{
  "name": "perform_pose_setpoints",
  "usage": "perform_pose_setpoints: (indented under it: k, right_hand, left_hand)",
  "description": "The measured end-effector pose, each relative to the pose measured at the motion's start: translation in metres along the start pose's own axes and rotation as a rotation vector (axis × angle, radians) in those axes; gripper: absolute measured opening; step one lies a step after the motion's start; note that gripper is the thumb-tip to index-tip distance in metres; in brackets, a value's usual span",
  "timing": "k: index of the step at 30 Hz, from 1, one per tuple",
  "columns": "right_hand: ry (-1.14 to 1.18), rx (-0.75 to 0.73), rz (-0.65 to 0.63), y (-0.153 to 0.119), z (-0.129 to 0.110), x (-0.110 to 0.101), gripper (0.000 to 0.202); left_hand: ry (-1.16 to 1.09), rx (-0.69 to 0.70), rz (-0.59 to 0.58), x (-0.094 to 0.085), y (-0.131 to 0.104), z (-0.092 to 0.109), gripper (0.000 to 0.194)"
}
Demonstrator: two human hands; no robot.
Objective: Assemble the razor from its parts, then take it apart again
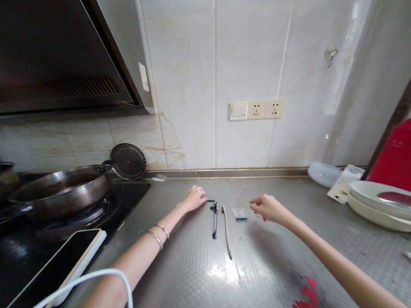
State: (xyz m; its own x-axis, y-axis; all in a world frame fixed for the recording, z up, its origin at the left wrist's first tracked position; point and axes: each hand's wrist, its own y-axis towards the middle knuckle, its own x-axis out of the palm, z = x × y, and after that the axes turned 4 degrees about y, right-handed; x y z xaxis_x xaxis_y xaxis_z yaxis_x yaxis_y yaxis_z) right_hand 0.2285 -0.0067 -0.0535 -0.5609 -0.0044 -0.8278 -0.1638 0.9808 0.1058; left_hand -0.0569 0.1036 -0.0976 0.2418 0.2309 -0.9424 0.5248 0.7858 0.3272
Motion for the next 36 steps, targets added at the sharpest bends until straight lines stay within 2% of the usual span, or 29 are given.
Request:
perform_pose_setpoints:
  k: [4,14,16,19,22,24,30,36]
  right_hand:
    - [0.037,0.020,-0.005,-0.005,0.001,-0.002,0.035]
    - [0.053,0.020,-0.006,-0.006,0.003,-0.002,0.037]
    - [0.043,-0.003,0.020,-0.005,0.005,-0.001,0.037]
    - [0.007,-0.106,0.124,-0.004,0.004,-0.002,0.033]
    - [-0.016,-0.268,0.208,-0.004,-0.002,-0.004,0.029]
    - [-0.038,-0.336,0.216,-0.003,-0.008,-0.006,0.029]
    - [-0.141,-0.316,0.151,0.005,-0.017,-0.004,0.028]
    - [-0.124,-0.368,0.106,0.003,-0.014,0.000,0.023]
  left_hand:
    - [-0.023,0.036,-0.001,0.003,0.000,0.004,0.018]
    - [0.006,0.122,0.027,-0.001,-0.003,0.008,0.016]
    - [-0.010,0.131,0.044,-0.003,-0.002,0.009,0.015]
    - [-0.023,0.142,0.075,-0.008,-0.001,0.013,0.014]
    - [-0.021,0.197,0.112,-0.018,0.002,0.027,0.014]
    - [-0.017,0.253,0.139,-0.024,0.004,0.041,0.014]
    - [-0.065,0.378,0.203,-0.031,0.001,0.085,0.013]
    - [-0.095,0.384,0.206,-0.029,-0.008,0.102,0.011]
